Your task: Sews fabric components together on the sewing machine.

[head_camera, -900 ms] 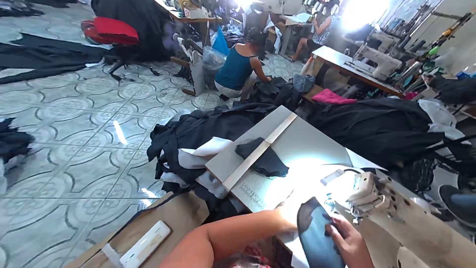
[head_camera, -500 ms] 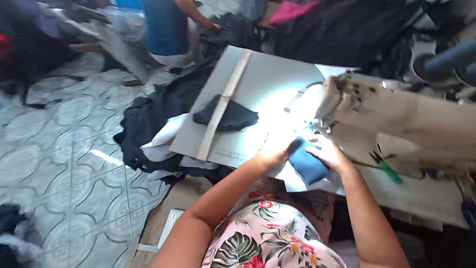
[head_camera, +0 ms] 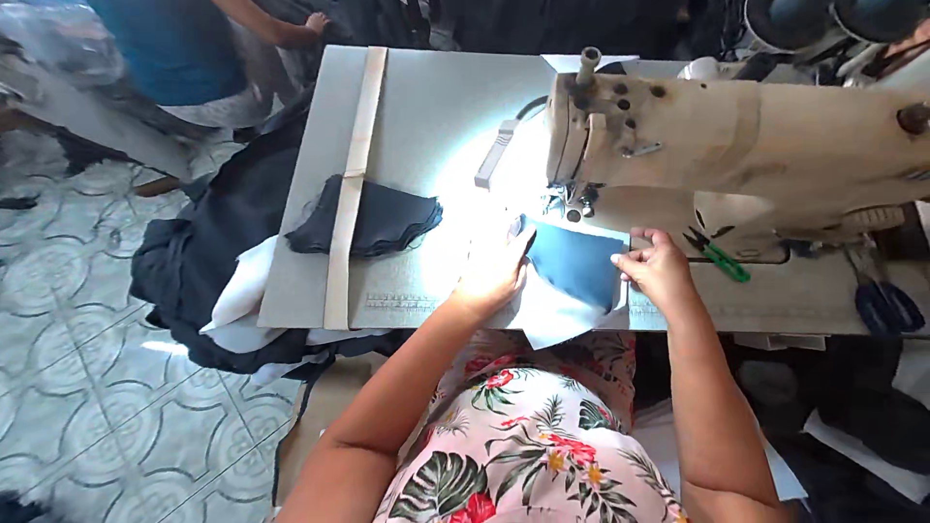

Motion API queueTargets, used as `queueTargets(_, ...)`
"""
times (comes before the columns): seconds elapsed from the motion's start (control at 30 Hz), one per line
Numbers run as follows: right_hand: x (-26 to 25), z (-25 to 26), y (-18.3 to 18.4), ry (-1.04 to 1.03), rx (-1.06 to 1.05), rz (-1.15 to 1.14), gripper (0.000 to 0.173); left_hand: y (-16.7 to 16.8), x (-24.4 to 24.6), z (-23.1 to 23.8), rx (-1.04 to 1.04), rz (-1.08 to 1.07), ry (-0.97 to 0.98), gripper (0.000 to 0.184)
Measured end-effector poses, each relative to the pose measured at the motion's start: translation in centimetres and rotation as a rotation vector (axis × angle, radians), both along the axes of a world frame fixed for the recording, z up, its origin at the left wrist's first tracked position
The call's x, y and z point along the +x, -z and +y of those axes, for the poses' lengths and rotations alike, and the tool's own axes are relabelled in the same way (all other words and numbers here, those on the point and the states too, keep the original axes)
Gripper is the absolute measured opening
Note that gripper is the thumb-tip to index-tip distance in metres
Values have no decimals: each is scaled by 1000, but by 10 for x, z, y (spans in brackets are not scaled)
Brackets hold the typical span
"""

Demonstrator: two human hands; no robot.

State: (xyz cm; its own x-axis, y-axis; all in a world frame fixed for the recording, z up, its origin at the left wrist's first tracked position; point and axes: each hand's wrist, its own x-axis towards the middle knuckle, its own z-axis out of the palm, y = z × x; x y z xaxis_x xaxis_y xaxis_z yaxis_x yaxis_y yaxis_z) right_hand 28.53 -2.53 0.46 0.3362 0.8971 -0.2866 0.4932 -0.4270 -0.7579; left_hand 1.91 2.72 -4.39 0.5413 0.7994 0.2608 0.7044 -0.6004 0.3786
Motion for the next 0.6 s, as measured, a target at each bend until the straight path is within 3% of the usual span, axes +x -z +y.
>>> queueTargets(0.27,-2,11,-2,-6,23,-266,62,5,1,0,20,13,3,47)
queueTargets(0.47,-16,-30,8,-217,231,-437,25,1,0,0,-4,26,22,47)
queueTargets(0.6,-24,-52,22,-193,273,-538,28,2,1,1,12,13,32,45)
